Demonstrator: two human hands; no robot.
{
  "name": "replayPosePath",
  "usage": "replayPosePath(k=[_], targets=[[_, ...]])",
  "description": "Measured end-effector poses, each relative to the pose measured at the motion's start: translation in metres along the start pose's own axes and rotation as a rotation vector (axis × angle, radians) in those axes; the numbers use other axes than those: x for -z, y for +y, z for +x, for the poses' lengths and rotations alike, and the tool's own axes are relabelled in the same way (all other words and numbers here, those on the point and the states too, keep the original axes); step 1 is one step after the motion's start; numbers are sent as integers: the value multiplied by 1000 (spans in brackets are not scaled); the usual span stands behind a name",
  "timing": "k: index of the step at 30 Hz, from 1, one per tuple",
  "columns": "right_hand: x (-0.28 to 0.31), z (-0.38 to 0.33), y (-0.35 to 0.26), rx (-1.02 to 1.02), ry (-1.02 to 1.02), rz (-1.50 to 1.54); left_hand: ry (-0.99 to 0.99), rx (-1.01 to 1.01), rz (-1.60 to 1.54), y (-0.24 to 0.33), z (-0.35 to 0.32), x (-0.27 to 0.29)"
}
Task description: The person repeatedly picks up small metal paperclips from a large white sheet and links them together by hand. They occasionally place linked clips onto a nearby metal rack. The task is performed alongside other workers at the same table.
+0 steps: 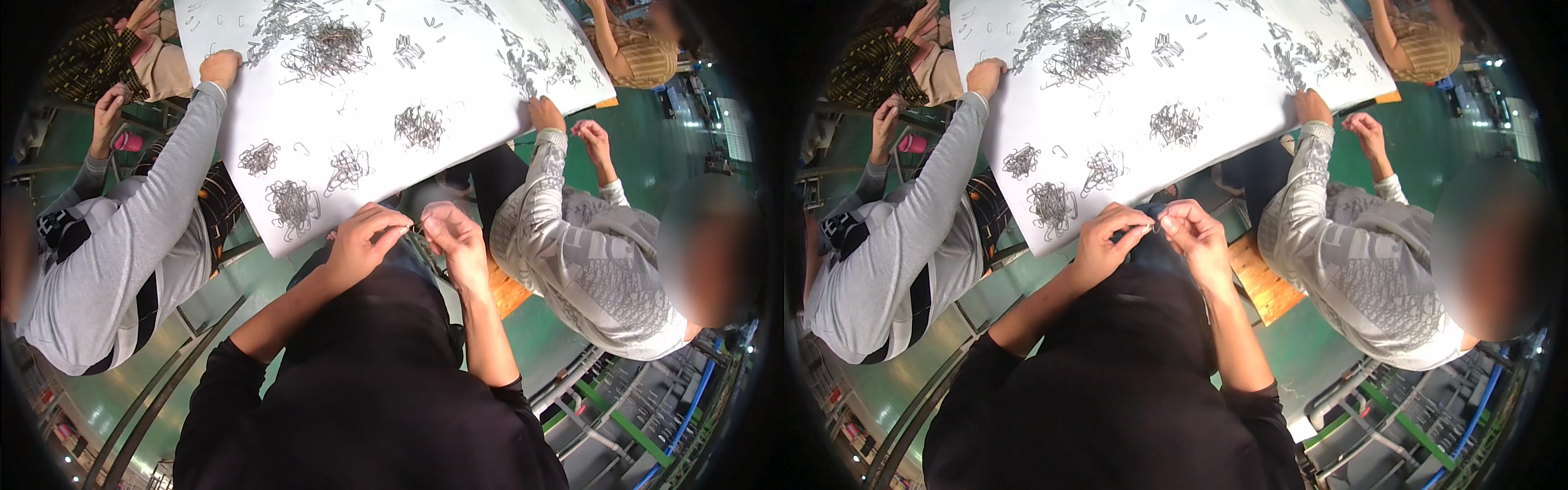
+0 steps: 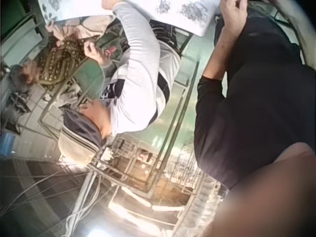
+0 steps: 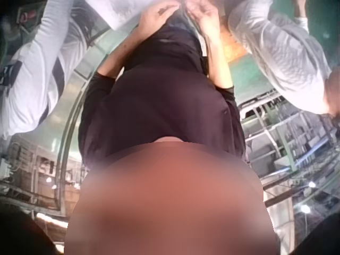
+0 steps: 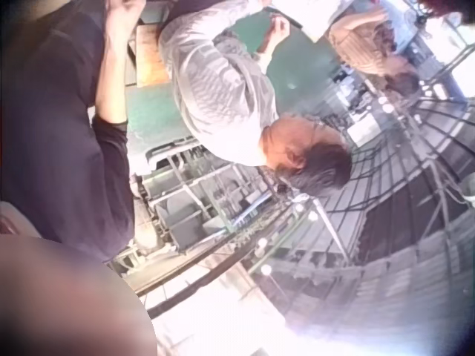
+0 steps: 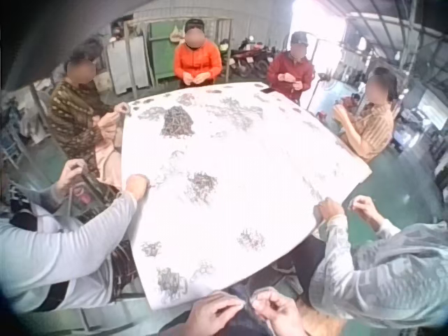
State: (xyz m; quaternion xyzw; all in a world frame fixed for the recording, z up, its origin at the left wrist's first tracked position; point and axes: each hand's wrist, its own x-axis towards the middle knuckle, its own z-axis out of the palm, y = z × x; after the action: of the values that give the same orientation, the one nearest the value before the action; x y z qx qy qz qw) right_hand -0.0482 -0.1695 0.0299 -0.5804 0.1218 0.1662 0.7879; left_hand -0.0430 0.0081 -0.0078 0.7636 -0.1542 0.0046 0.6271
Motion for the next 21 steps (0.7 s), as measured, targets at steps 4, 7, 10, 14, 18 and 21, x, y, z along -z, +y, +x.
replayPosePath(k=[4,7,10,14,18,21], targets=[[-5,-7,14,142,104,-115,-24,2,-19,1,4,-2],[-4,-4,21,188,183,-91,-30,-60,-15,1,7,-6],[-7,-3,27,424,292,-283,-71,0,-5,1,10,-9],[-2,-8,25,618,384,-621,-17,-135,-8,-9,27,-9],[9,-9,17,631,358,-656,168,-114,228,-59,110,-5],[19,-9,7,639,304,-727,229,-256,416,-102,205,-6]])
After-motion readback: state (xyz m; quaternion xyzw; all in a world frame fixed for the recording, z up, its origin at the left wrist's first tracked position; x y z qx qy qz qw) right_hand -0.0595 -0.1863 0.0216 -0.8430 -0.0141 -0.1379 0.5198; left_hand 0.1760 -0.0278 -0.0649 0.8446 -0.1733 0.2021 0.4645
